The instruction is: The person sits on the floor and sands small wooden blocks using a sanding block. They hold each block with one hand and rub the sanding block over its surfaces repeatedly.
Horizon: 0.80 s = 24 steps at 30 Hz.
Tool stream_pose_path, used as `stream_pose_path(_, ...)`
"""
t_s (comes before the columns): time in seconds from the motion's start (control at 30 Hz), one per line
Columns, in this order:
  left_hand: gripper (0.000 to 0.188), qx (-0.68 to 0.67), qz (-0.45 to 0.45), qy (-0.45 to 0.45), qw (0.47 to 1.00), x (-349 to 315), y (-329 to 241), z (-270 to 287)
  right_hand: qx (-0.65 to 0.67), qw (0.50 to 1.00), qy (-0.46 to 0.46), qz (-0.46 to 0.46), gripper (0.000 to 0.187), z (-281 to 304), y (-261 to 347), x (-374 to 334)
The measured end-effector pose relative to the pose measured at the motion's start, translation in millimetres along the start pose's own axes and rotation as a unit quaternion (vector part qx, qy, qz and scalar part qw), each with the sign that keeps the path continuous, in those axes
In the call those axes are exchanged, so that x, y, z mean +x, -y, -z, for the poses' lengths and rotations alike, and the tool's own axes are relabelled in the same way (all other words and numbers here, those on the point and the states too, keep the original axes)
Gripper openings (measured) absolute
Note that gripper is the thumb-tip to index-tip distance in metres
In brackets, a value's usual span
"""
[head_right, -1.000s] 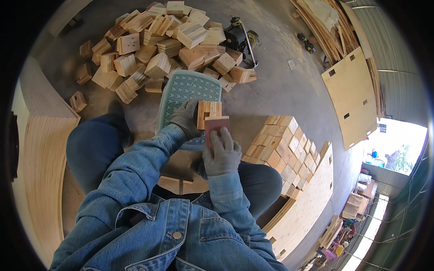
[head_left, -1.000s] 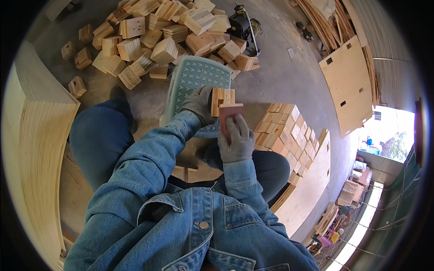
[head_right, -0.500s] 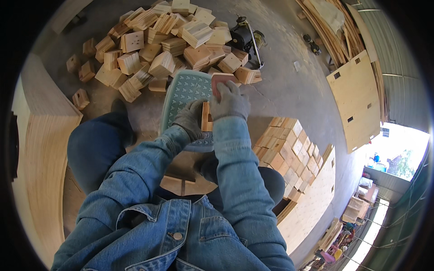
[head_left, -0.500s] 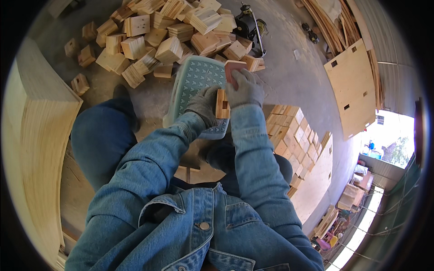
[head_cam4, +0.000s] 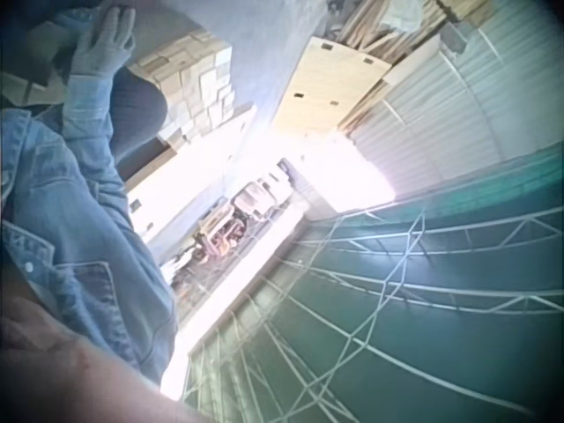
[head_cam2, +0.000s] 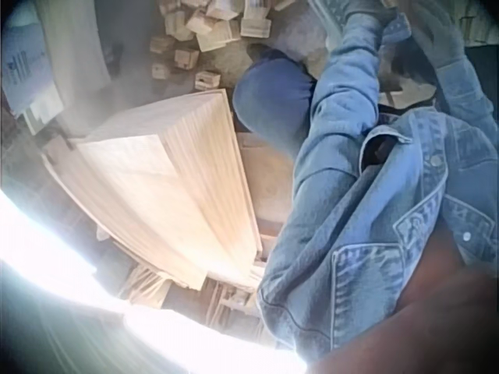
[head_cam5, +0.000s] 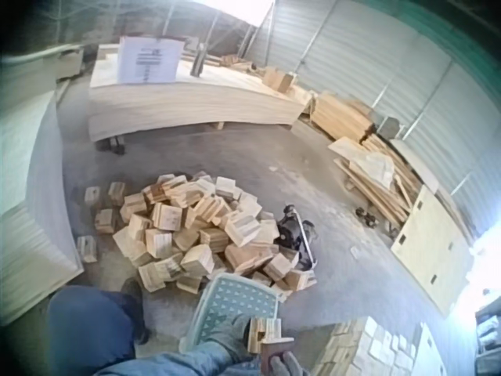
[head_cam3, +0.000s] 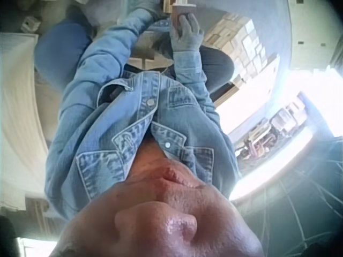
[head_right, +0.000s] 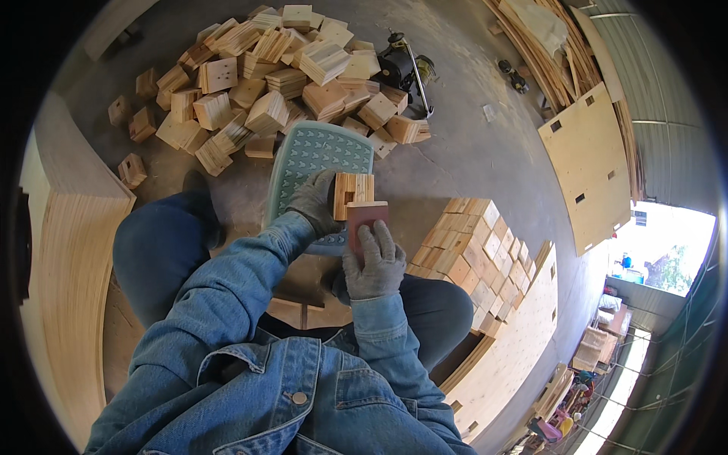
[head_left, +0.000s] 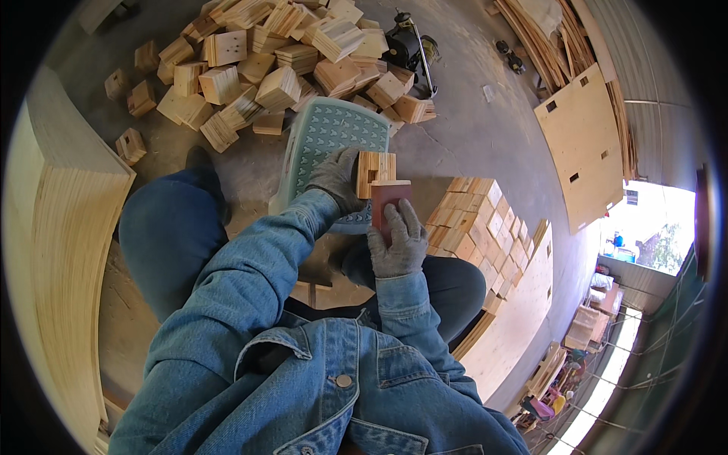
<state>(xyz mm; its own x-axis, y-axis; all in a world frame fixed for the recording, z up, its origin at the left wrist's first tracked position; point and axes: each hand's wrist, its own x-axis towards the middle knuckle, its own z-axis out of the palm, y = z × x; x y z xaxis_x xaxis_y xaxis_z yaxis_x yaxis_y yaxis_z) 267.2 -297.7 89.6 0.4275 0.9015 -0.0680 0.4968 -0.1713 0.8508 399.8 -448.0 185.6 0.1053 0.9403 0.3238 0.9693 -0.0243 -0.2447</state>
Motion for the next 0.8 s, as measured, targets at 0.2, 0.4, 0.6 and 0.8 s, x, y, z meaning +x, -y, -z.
stream_pose_path(0.2, 0.104, 0.015, -0.078, -0.017, 0.997, 9, 40, -33, -0.039, 0.997, 0.071, 0.003, 0.053, 2, 25, 42)
stream_pose_path(0.4, 0.108, 0.025, -0.051, 0.006, 0.998, 8, 22, -22, -0.089, 0.991, 0.090, -0.036, 0.050, -41, 14, 135)
stream_pose_path(0.6, 0.111, 0.052, -0.046, 0.011, 0.998, 9, 33, -28, -0.073, 0.993, 0.095, -0.018, 0.052, -43, 12, 134)
stream_pose_path(0.8, 0.098, 0.053, -0.063, 0.005, 0.997, 11, 34, -27, -0.079, 0.991, 0.106, 0.001, 0.051, 5, 38, 38)
